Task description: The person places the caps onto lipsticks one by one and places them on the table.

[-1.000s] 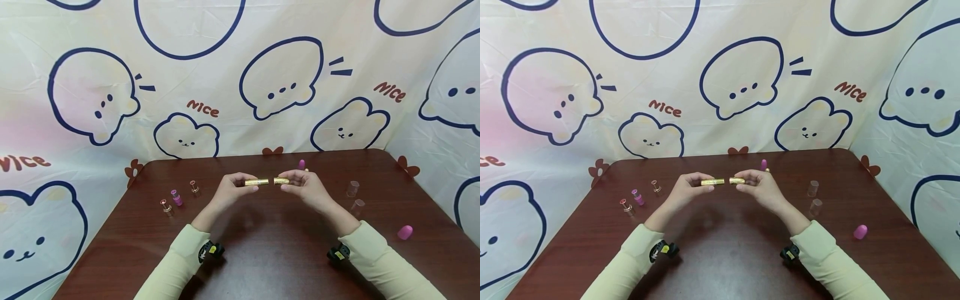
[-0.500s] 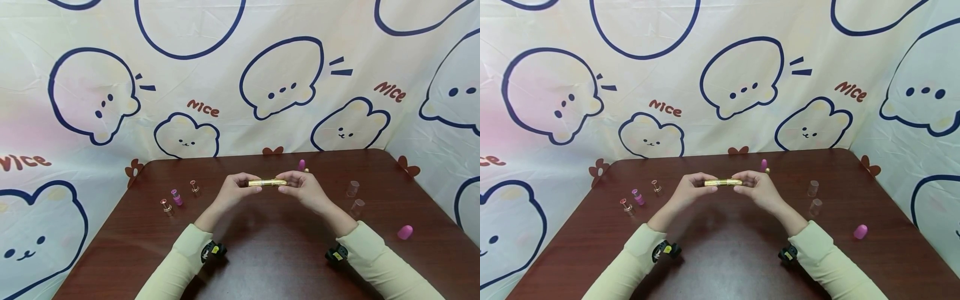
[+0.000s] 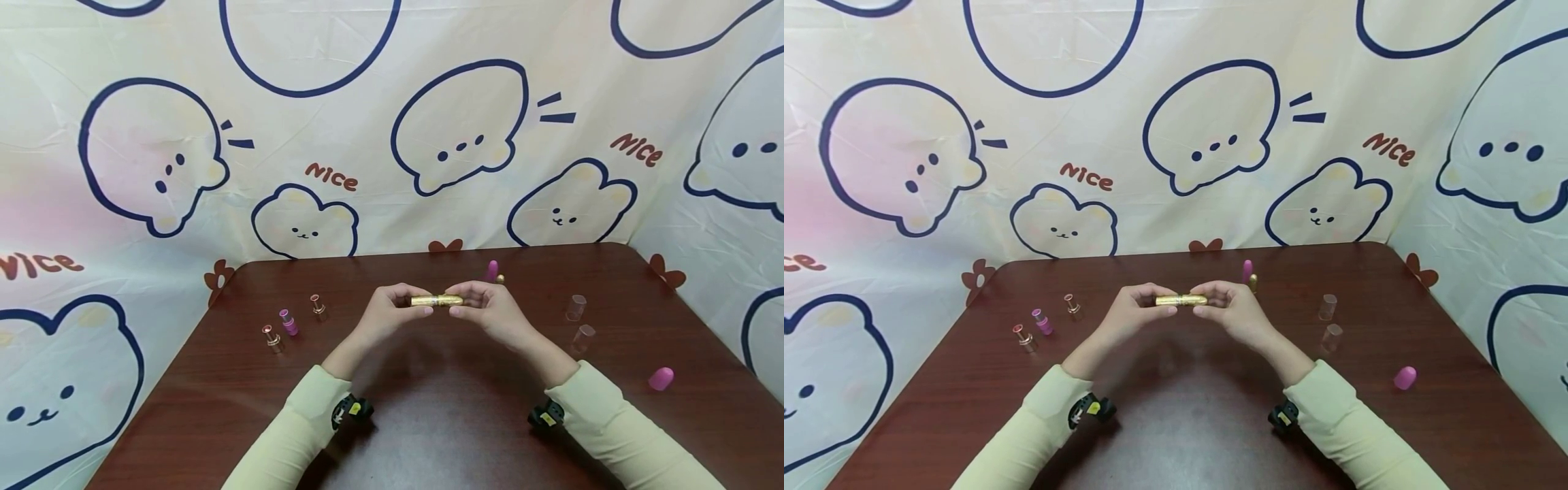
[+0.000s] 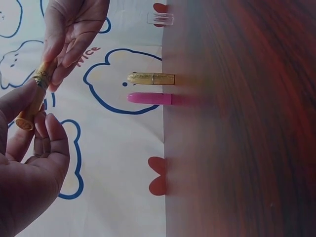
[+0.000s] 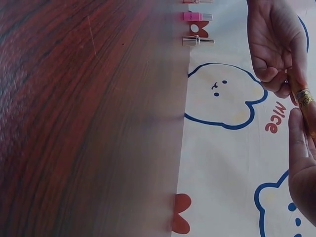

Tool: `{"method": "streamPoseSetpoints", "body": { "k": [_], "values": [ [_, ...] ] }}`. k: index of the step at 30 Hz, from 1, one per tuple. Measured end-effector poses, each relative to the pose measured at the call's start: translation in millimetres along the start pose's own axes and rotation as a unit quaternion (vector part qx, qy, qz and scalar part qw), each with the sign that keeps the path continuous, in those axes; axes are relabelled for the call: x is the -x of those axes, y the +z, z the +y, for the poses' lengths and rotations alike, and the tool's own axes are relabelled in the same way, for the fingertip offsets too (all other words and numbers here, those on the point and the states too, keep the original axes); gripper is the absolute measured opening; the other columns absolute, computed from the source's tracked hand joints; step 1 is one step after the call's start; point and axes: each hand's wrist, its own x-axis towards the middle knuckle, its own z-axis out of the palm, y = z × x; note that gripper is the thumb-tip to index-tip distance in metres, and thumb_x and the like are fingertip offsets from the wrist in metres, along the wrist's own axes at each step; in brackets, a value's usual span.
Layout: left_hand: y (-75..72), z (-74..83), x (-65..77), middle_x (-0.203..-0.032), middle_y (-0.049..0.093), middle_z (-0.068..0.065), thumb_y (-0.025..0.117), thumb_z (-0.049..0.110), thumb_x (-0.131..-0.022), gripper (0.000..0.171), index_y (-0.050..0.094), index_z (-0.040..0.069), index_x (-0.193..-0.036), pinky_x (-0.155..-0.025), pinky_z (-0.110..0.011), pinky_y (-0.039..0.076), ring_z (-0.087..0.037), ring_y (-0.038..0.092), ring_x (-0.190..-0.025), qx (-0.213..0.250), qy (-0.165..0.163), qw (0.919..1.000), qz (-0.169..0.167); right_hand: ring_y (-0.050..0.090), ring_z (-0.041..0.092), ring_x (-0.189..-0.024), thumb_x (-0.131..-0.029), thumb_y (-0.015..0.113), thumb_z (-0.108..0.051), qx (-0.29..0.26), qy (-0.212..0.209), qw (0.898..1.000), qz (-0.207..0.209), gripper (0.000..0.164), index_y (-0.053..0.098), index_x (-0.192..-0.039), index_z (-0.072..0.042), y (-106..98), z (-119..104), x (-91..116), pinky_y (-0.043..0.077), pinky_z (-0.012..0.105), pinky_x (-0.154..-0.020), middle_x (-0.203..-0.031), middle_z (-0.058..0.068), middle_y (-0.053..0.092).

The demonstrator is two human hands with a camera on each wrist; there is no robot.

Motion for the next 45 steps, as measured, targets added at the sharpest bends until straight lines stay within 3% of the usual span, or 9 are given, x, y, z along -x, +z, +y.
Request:
{"method": "streamPoseSetpoints", "body": {
  "k": [29,45],
  "values": [
    [4.3,-1.0,2.1,-0.091,0.068,-0.004,0.075,0.007,-0.085,0.022,0.072,-0.003,-0.104,-0.068,-0.028,0.048,-0.015,0.055,-0.078,-0.008,-0.015,0.9999,0.000,0.069,0.024,-0.094,-0.086,0.073,-0.005,0.014,0.016,1.000,0.017,0.027,0.069,-0.111,0.003,7.2,3.5,1.3,0.053,0.030,-0.080,-0.103,0.015,0.071],
    [-1.7,-5.6,6.8,-0.086,0.066,-0.003,0.073,0.003,-0.086,0.022,0.069,-0.005,-0.106,-0.065,-0.026,0.046,-0.015,0.055,-0.075,-0.008,-0.025,0.9996,-0.012,0.067,0.027,-0.090,-0.087,0.073,-0.007,0.016,0.020,1.000,-0.014,0.028,0.068,-0.113,0.000,7.3,-1.5,-2.4,0.054,0.030,-0.079,-0.101,0.013,0.070]
  ]
}}
